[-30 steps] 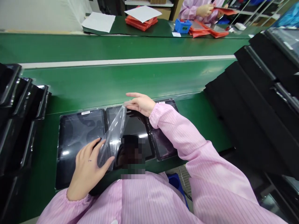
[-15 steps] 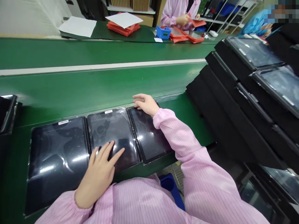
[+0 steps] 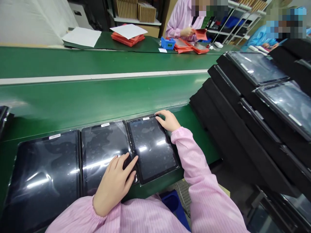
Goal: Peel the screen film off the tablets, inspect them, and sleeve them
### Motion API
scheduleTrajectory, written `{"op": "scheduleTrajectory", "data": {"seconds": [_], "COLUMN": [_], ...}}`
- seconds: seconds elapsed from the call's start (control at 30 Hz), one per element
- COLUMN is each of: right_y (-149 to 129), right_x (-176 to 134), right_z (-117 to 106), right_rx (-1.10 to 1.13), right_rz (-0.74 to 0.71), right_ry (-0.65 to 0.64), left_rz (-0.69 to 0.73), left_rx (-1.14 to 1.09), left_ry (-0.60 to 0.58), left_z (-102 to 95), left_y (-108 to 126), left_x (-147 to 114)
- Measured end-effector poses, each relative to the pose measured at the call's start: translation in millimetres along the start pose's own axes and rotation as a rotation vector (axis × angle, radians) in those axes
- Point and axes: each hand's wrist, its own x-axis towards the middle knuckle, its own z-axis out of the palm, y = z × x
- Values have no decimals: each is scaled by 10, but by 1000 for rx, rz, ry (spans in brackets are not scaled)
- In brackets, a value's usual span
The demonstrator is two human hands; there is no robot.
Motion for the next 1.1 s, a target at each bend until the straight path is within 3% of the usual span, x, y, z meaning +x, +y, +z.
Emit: {"op": "scheduleTrajectory", "data": {"seconds": [0.13, 0.27, 0.37, 0.53, 0.9, 1.0, 1.1], "right_y": [-57, -72, 52, 340, 414, 341, 227], "right_x": [4, -93, -194, -255, -378, -481, -596], "right_z": [-6, -128, -222, -260, -382, -470, -583], "right_rx": [69, 238, 439, 715, 770, 807, 967], "right_rz": [-46, -59, 1, 105, 223, 166, -35], "right_ry": [31, -84, -142, -91, 11, -83, -354], "left_rz": [-5, -56, -69, -67, 22, -23, -95], "left_rx": [-1, 41, 81, 116, 177, 165, 142], "left_ry": [26, 34, 22, 7, 9, 39, 73], "left_z": [48, 111, 134, 129, 197, 254, 330], "left_y": [-29, -68, -80, -71, -156, -143, -113], "left_x": [-8, -33, -31, -26, -64, -79, -95]}}
